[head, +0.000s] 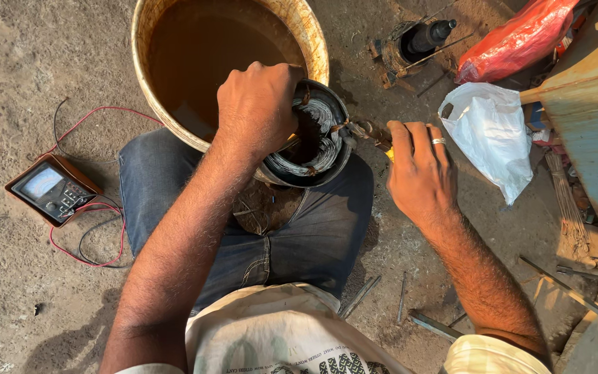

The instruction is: The person strips insulation from several colored wires using pliers, then handles a cylindrical coil and uses pliers to cut and adjust wires within it. A multimeter is visible nearby on the ground.

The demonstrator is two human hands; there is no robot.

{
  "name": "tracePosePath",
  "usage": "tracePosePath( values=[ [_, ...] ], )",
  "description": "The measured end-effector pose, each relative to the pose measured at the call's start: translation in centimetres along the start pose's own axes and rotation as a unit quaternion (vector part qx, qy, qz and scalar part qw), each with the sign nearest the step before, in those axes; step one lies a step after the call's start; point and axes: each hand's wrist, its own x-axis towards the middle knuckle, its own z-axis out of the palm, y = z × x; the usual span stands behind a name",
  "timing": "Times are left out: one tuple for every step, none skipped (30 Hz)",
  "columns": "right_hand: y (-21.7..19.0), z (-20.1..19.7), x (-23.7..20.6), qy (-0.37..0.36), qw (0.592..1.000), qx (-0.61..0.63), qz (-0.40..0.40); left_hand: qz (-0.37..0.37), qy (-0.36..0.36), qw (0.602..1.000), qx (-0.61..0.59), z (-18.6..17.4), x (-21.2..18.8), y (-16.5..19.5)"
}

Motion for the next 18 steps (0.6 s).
tracePosePath(
  values=[
    [0.0, -0.1, 0.1, 0.006, 1.0, -0.025, -0.005, 0.006, 0.013, 1.0, -0.001, 0.0, 0.0, 0.0],
    [0.0, -0.1, 0.1, 0.004, 0.999, -0.04, -0.006, 0.005, 0.009, 1.0, 0.0, 0.1, 0.0, 0.0],
    [0.0, -0.2, 0.1, 0.001, 0.998, -0.055, -0.006, 0.004, 0.004, 1.0, 0.001, 0.1, 0.0, 0.0],
    [0.1, -0.2, 0.1, -0.002, 0.998, -0.07, -0.006, 0.004, -0.001, 1.0, 0.002, 0.1, 0.0, 0.0],
    [0.2, -0.2, 0.0, -0.013, 0.998, -0.069, -0.008, 0.002, -0.002, 1.0, 0.001, 0.1, 0.0, 0.0],
    [0.4, -0.3, 0.0, -0.025, 0.997, -0.068, -0.01, 0.001, -0.002, 1.0, -0.001, 0.1, 0.0, 0.0],
    [0.6, -0.2, -0.1, -0.036, 0.997, -0.067, -0.011, 0.001, -0.003, 1.0, -0.003, 0.0, 0.0, 0.0],
    [0.8, -0.1, -0.2, -0.036, 0.998, -0.041, -0.014, -0.002, -0.009, 1.0, -0.002, 0.0, 0.0, 0.1],
    [1.0, 0.0, -0.2, -0.036, 0.999, -0.014, -0.018, -0.005, -0.014, 1.0, -0.001, 0.0, 0.0, 0.1],
    [1.4, 0.2, -0.2, -0.035, 0.999, 0.013, -0.022, -0.009, -0.019, 1.0, 0.0, -0.1, 0.0, 0.2],
    [1.7, 0.5, -0.2, -0.055, 0.996, 0.064, -0.01, -0.008, -0.015, 1.0, 0.003, -0.1, 0.0, 0.2],
    [2.0, 0.9, -0.1, -0.075, 0.991, 0.115, 0.003, -0.006, -0.012, 1.0, 0.006, -0.2, 0.0, 0.2],
    [2.4, 1.4, 0.0, -0.094, 0.982, 0.164, 0.016, -0.003, -0.008, 1.0, 0.008, -0.2, 0.0, 0.2],
    [2.7, 2.0, 0.1, -0.134, 0.968, 0.206, 0.046, 0.001, 0.001, 1.0, -0.002, -0.3, 0.0, 0.2],
    [3.0, 2.6, 0.1, -0.174, 0.95, 0.246, 0.076, 0.006, 0.009, 1.0, -0.013, -0.4, 0.0, 0.3],
    [3.3, 3.3, 0.1, -0.213, 0.929, 0.285, 0.105, 0.011, 0.018, 0.999, -0.024, -0.4, 0.0, 0.3],
    [3.5, 3.9, 0.0, -0.243, 0.879, 0.385, 0.14, 0.003, 0.0, 1.0, -0.01, -0.5, 0.0, 0.3],
    [3.6, 4.6, -0.2, -0.271, 0.817, 0.479, 0.172, -0.006, -0.019, 1.0, 0.003, -0.5, 0.1, 0.3]
  ],
)
